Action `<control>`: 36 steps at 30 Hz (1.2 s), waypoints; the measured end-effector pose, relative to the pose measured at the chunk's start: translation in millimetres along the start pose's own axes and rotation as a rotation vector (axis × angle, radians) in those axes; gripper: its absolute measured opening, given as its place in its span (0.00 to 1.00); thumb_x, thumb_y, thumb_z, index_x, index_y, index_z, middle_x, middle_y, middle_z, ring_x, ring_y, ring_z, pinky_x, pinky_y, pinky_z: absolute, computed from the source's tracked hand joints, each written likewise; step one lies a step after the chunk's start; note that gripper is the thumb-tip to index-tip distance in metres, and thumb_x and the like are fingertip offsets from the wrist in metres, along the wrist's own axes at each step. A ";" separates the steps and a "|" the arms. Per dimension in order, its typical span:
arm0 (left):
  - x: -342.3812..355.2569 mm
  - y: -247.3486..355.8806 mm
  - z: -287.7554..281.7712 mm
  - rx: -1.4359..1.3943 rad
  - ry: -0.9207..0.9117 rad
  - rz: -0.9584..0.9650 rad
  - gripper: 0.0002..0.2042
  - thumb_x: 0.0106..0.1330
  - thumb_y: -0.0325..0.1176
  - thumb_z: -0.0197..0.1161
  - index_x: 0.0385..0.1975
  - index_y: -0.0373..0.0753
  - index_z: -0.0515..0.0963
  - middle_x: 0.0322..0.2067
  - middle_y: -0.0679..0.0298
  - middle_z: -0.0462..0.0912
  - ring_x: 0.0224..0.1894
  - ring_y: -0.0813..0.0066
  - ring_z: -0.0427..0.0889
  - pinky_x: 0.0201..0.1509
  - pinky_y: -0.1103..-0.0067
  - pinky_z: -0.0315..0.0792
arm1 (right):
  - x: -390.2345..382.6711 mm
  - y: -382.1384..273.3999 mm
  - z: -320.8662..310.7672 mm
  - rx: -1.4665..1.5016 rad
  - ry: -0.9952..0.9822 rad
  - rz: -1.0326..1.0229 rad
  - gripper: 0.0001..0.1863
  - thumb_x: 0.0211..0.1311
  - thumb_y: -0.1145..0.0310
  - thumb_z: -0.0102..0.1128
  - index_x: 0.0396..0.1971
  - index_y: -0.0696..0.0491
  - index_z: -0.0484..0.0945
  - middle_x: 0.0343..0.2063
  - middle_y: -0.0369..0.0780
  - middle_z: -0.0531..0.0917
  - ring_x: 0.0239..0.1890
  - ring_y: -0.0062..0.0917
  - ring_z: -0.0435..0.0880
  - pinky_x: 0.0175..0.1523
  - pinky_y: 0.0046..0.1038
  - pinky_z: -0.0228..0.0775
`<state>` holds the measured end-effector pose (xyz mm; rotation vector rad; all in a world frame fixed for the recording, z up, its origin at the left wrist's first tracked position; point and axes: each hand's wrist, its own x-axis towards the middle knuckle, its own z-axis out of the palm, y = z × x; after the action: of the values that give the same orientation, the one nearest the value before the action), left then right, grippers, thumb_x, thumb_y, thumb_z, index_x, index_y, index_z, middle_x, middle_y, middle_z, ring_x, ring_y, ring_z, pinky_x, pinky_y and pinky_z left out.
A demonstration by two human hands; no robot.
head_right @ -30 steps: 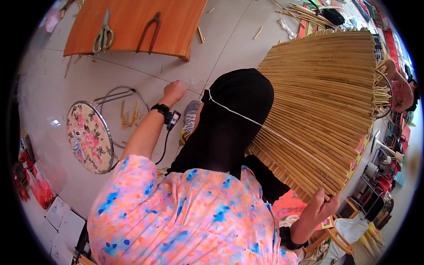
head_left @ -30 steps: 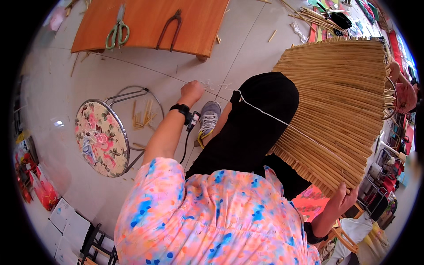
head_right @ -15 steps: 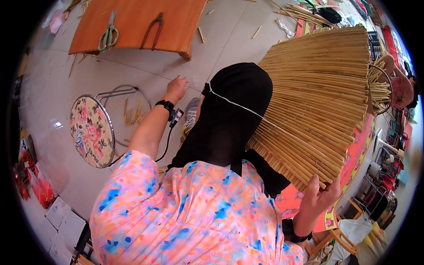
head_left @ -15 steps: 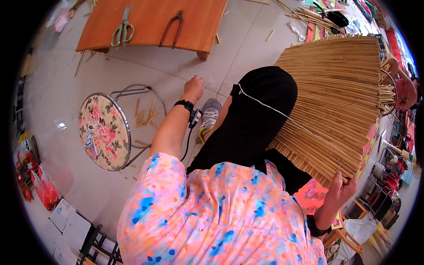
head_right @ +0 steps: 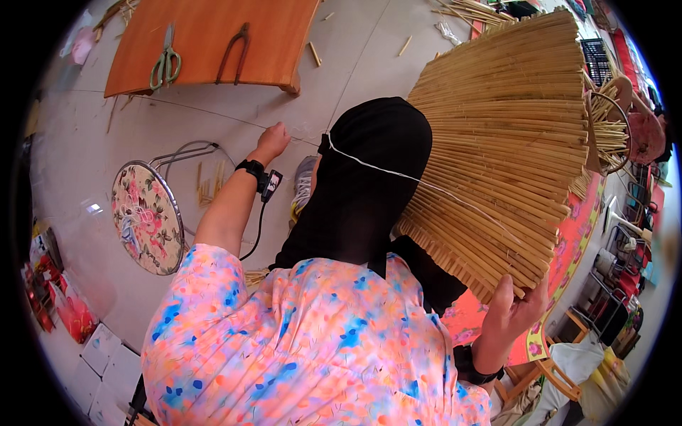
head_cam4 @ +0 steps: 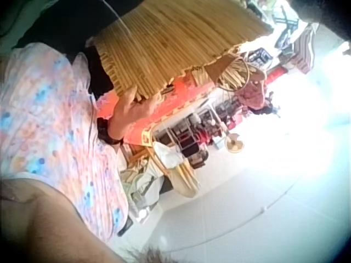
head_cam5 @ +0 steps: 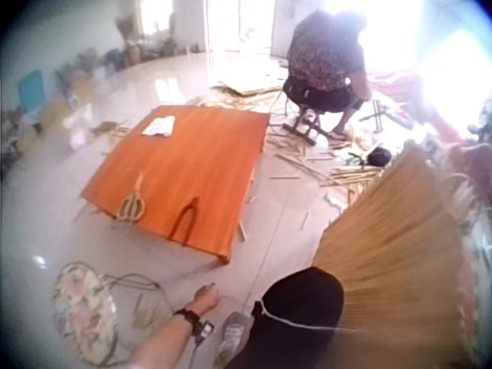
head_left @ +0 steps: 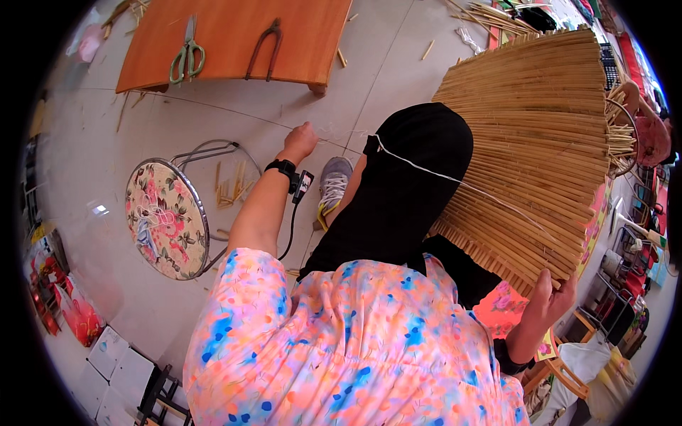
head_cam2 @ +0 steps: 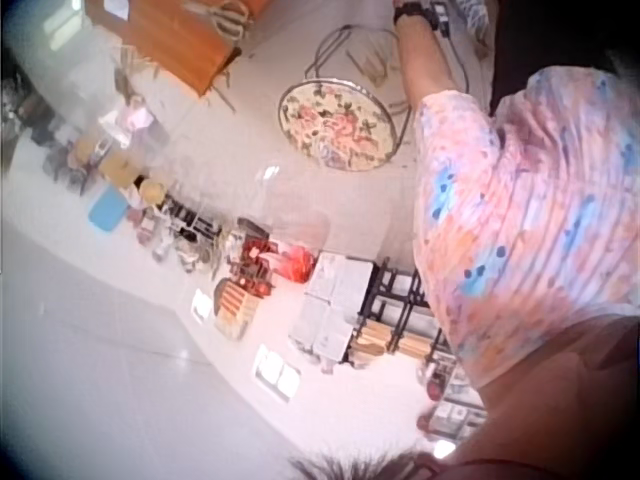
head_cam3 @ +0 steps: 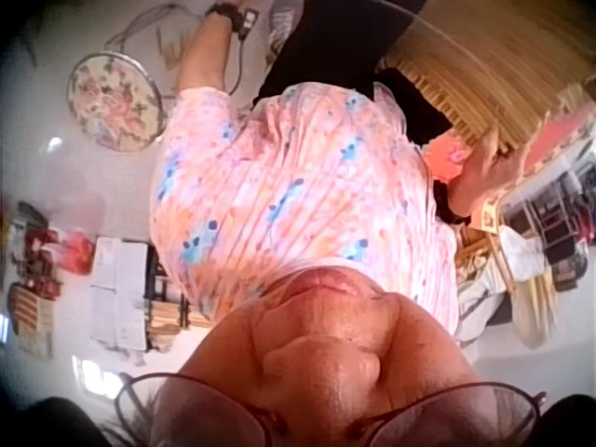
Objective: The person sits on the floor and weaves a bamboo mat by hand. They use a thin white string to tie the bamboo strips together, pulling the string through the gaps and tightening it. The person occasionally uses pliers to assist with the string and adjusts the mat's position.
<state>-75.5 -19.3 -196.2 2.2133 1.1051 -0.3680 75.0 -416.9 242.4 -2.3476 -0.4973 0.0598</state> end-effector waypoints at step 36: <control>-160.3 140.8 -242.9 -0.726 -0.183 0.467 0.05 0.70 0.33 0.50 0.31 0.41 0.68 0.19 0.72 0.68 0.18 0.88 0.66 0.19 0.86 0.60 | 10.4 -27.8 8.1 -0.172 0.207 -0.563 0.35 0.43 0.76 0.67 0.57 0.62 0.67 0.50 0.49 0.77 0.49 0.40 0.79 0.54 0.35 0.72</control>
<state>-68.7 -24.6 126.9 1.6625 0.4785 0.0401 73.8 -389.3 256.1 -2.2560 -1.0690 -0.4991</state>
